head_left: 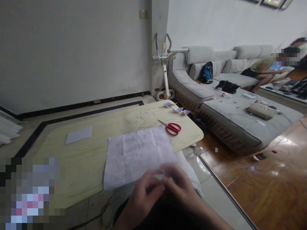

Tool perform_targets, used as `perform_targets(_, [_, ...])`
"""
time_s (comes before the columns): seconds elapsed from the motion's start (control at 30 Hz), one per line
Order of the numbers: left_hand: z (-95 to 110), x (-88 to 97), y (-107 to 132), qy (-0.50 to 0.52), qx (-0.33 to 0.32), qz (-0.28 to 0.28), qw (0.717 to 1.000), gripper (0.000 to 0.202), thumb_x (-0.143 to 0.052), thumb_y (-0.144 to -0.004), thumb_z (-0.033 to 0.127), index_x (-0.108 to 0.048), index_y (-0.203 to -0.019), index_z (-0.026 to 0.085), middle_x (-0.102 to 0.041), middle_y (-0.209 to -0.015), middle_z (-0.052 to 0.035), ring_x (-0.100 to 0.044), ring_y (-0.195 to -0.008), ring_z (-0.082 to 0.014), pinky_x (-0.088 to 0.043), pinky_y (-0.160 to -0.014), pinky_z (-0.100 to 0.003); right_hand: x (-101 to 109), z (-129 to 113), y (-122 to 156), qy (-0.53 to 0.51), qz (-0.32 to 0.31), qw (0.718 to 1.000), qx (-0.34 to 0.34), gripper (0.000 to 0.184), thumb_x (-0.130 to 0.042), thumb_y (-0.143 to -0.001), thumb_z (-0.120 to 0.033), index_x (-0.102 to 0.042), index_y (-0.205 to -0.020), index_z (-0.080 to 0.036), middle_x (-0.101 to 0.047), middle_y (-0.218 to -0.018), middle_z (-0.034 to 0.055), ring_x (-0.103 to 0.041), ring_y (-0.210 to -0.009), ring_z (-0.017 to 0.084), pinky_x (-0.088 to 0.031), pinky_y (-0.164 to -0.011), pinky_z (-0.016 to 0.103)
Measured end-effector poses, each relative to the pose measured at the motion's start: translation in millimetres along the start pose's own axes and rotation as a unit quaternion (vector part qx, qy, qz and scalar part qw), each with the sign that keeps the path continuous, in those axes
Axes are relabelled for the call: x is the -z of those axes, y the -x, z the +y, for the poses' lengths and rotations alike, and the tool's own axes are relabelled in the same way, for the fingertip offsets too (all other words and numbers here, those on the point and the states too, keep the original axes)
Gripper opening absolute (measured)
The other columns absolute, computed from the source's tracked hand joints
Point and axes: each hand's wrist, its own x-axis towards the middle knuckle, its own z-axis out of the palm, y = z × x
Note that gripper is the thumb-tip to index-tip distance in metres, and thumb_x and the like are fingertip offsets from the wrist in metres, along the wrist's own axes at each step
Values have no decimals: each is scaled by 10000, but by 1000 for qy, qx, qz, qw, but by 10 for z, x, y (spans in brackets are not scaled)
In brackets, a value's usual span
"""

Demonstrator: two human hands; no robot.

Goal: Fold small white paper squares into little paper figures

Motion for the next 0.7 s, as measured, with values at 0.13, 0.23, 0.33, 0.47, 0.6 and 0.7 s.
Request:
perform_targets(0.13, [8,-38,-12,-2,-12,12,1000,227,-571,-962,325,-599,-1162,224,-753,-1071,-41,-704,-946,-198,-543,-840,-291,-11,1,-16,-1,7,1000,11,192,-594,-903,-306,-610,-1078,-229,-616,-769,-1,-618,-717,178,-543,-684,293])
perform_targets(0.23, [-15,-54,-35,13,-15,20,1000,230,-572,-962,343,-600,-1159,227,-734,-1129,-47,-691,-1006,-212,-540,-856,-297,1,5,-22,19,4,999,33,200,-569,-908,-258,-588,-1106,-236,-622,-776,-6,-621,-716,170,-546,-686,283])
perform_targets(0.33, [-30,-36,-46,28,-8,13,999,238,-583,-957,338,-590,-1171,232,-727,-1105,-40,-684,-1016,-213,-533,-859,-296,19,3,-18,54,-7,997,57,200,-548,-915,-219,-582,-1110,-241,-645,-826,5,-632,-749,168,-549,-709,280])
perform_targets(0.47, [-36,17,-31,35,16,-6,999,246,-597,-954,328,-578,-1179,232,-716,-899,-6,-688,-936,-202,-525,-825,-291,21,5,-6,94,-10,992,80,222,-546,-911,-171,-577,-1117,-248,-658,-863,9,-640,-787,167,-550,-751,280])
perform_targets(0.6, [-51,30,-34,63,17,-8,998,253,-606,-948,346,-582,-1169,226,-708,-890,-4,-686,-881,-186,-521,-807,-284,6,-15,8,116,-4,987,110,254,-529,-917,-152,-552,-1143,-267,-660,-883,4,-642,-781,159,-550,-745,263])
perform_targets(0.7, [-44,10,-41,79,13,-12,997,239,-597,-952,356,-580,-1153,227,-706,-881,3,-688,-827,-170,-529,-776,-274,10,-64,19,138,-4,980,142,298,-512,-905,-127,-533,-1165,-272,-652,-890,5,-638,-763,156,-549,-716,252])
